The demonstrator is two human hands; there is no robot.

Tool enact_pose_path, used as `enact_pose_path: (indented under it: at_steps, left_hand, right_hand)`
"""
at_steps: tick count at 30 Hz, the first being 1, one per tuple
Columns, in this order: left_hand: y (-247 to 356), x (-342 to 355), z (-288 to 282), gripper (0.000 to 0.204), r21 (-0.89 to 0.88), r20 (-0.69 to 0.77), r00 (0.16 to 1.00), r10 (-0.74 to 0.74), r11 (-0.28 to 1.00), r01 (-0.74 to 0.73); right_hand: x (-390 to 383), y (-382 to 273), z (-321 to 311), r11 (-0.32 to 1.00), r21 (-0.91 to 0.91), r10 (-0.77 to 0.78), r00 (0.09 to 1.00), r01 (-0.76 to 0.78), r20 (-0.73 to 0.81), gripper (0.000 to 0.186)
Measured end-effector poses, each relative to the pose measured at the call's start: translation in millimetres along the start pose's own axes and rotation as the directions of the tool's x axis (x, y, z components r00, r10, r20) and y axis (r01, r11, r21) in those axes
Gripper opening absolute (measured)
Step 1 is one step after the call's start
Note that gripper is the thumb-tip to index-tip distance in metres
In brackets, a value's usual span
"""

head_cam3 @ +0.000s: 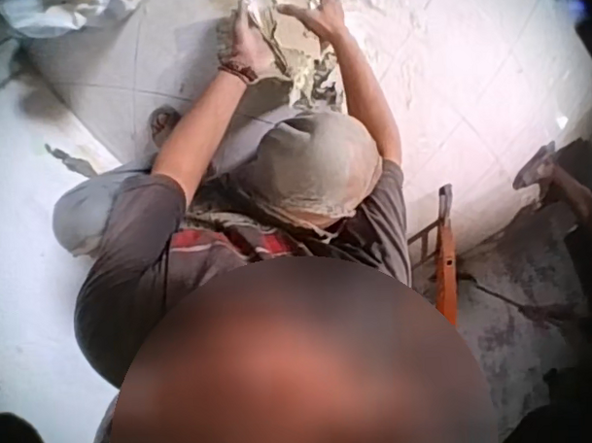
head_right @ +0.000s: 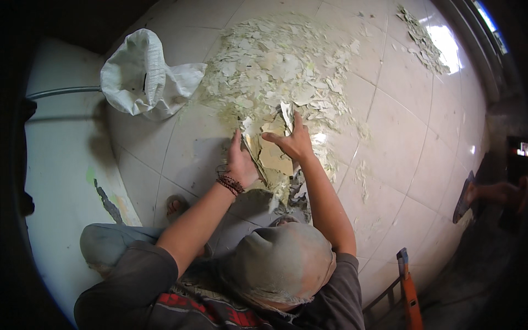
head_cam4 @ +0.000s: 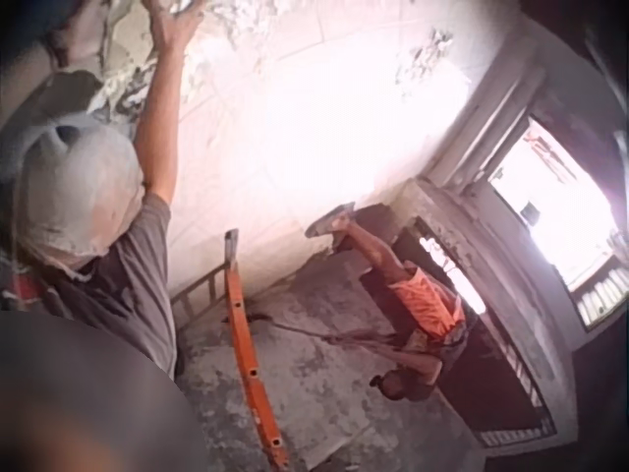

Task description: The person sweeps debris on a tiled floor using a broom, then sits and gathers the debris by hand into a white sack. Another person sweeps nearby. The camera wearer continues to pick up debris and place it into the sack.

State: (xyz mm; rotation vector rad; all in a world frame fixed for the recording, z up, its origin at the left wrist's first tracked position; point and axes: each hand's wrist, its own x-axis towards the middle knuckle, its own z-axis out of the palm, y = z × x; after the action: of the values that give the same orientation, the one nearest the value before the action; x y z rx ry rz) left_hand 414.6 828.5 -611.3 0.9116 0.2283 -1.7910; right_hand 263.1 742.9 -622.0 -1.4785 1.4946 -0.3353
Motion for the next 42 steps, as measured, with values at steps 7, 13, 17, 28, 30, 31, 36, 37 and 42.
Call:
enact_pose_path:
  at_steps: [7, 13, 17, 28, 30, 31, 36, 37, 42]
  left_hand:
    - [-9.8, -2.0, -12.7, 0.057, 0.002, -0.176, 0.984, 0.015, 1.000, -0.015]
    - [-17.7, 19.9, -27.2, 0.053, 0.248, -0.288, 0.957, 0.048, 0.968, 0.026]
    - [-9.3, 25.3, -31.0, 0.063, 0.384, -0.295, 0.955, -0.039, 0.910, 0.155]
    - [14.5, 30.0, -21.5, 0.064, 0.471, -0.242, 0.961, -0.136, 0.849, 0.239]
    - [11.7, 30.1, -19.0, 0.066, 0.506, -0.326, 0.945, -0.041, 0.836, 0.211]
    - [9.6, 29.8, -18.4, 0.060, 0.514, -0.314, 0.949, -0.023, 0.837, 0.190]
    - [0.7, 32.7, -24.9, 0.046, 0.471, -0.183, 0.983, -0.030, 0.875, 0.114]
    - [0.7, 34.4, -27.2, 0.044, 0.411, -0.118, 0.991, -0.060, 0.906, 0.103]
    - [0.9, 42.1, -29.4, 0.040, 0.287, -0.101, 0.986, -0.129, 0.946, 0.153]
  right_hand:
    - [-8.5, -7.1, 0.0, 1.000, 0.026, -0.006, 1.000, 0.006, -0.002, 0.123]
    - [-9.1, -6.5, 11.6, 0.993, -0.117, 0.007, 0.991, -0.023, -0.130, 0.119]
    - [-7.7, -2.3, 10.5, 0.999, 0.038, 0.009, 0.999, -0.008, -0.034, 0.123]
    - [-21.6, -16.0, 9.5, 0.980, -0.195, -0.034, 0.998, 0.046, 0.061, 0.142]
    - [-20.2, -16.3, 7.9, 0.982, -0.183, -0.023, 0.997, 0.036, 0.072, 0.141]
    - [-19.0, -15.2, 6.4, 0.985, -0.173, -0.013, 0.996, 0.028, 0.085, 0.141]
    - [-11.7, -3.3, 5.0, 1.000, -0.001, 0.031, 0.993, -0.031, 0.110, 0.135]
    - [-10.5, -0.2, 4.9, 0.999, 0.027, 0.031, 0.993, -0.035, 0.114, 0.133]
    - [-2.9, 11.7, 19.6, 0.990, 0.140, -0.016, 0.983, -0.010, 0.183, 0.132]
